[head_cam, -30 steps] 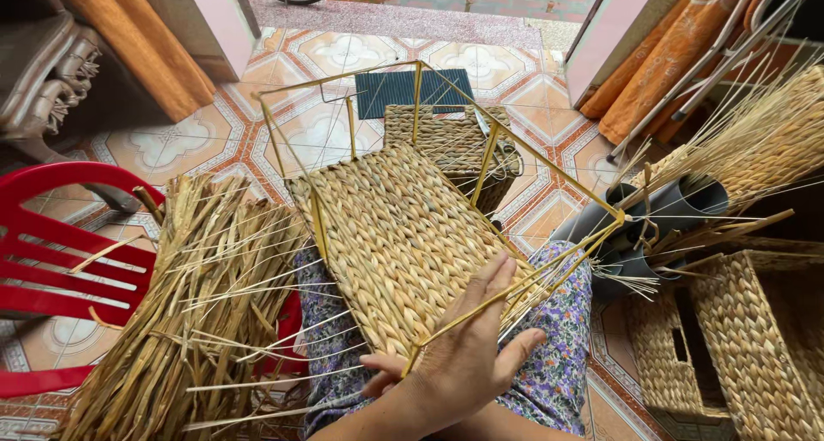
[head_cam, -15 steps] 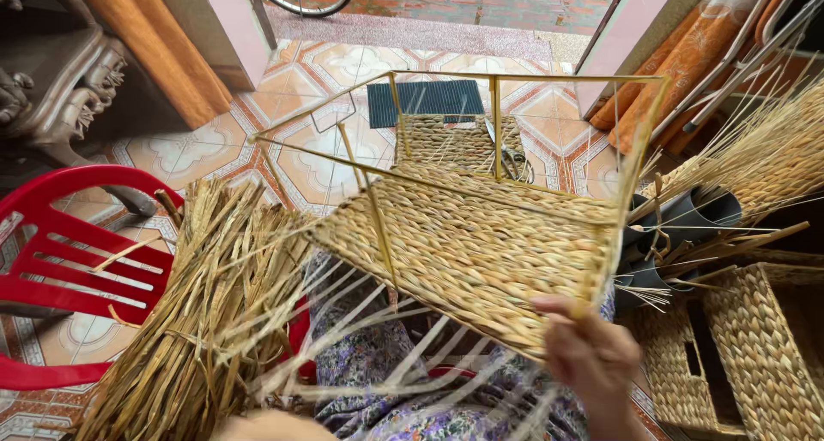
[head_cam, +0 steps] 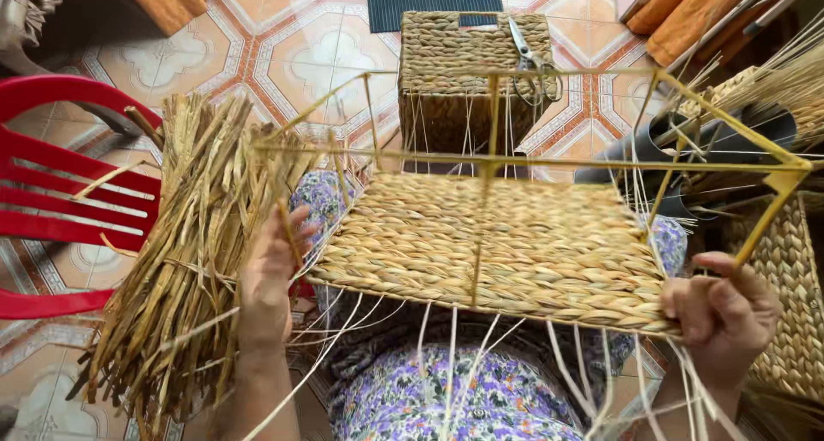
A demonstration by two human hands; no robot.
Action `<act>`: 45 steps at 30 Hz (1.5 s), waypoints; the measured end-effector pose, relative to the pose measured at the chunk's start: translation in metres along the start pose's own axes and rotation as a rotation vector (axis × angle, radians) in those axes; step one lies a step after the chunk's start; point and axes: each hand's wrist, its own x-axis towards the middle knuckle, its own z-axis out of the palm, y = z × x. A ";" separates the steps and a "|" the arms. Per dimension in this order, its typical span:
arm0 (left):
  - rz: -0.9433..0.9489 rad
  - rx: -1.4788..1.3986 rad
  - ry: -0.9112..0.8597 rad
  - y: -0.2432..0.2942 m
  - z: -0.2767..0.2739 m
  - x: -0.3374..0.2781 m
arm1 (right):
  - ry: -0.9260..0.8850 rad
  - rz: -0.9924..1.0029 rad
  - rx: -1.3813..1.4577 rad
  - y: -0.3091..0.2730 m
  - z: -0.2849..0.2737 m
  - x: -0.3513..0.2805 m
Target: The person weaves dried plant fibers into a rectangular basket frame resting on their lap. They use scissors to trim excess fibers along the edges and continue weaving the sides of the basket.
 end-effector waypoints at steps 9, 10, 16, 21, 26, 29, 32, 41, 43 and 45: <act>0.143 0.450 -0.220 0.063 0.037 0.033 | 0.247 0.459 -0.184 0.015 -0.035 0.043; 0.253 0.506 -0.195 0.077 0.037 0.030 | 0.227 0.469 -0.177 0.019 -0.038 0.054; 0.461 0.764 -0.343 0.119 0.042 0.003 | -0.020 0.699 -0.019 0.027 -0.064 0.145; 0.037 0.853 -0.790 0.080 0.057 0.009 | -0.023 0.827 -0.218 0.040 -0.074 0.189; -0.376 0.808 -1.030 0.055 0.026 0.027 | -0.088 0.770 -0.275 0.045 -0.077 0.191; -0.400 0.919 -0.528 0.038 -0.011 0.056 | -0.065 0.747 -0.364 0.048 -0.079 0.184; -0.015 1.664 -0.158 0.018 -0.030 0.068 | -0.019 0.700 -0.400 0.052 -0.078 0.181; 0.726 1.021 -0.237 -0.008 -0.009 0.058 | 0.133 0.607 -0.505 0.037 -0.075 0.163; 0.818 1.032 -0.056 -0.002 -0.010 0.066 | 0.106 0.566 -0.630 0.020 -0.068 0.153; 0.768 1.032 0.104 0.006 -0.012 0.076 | 0.044 0.538 -0.759 0.006 -0.052 0.141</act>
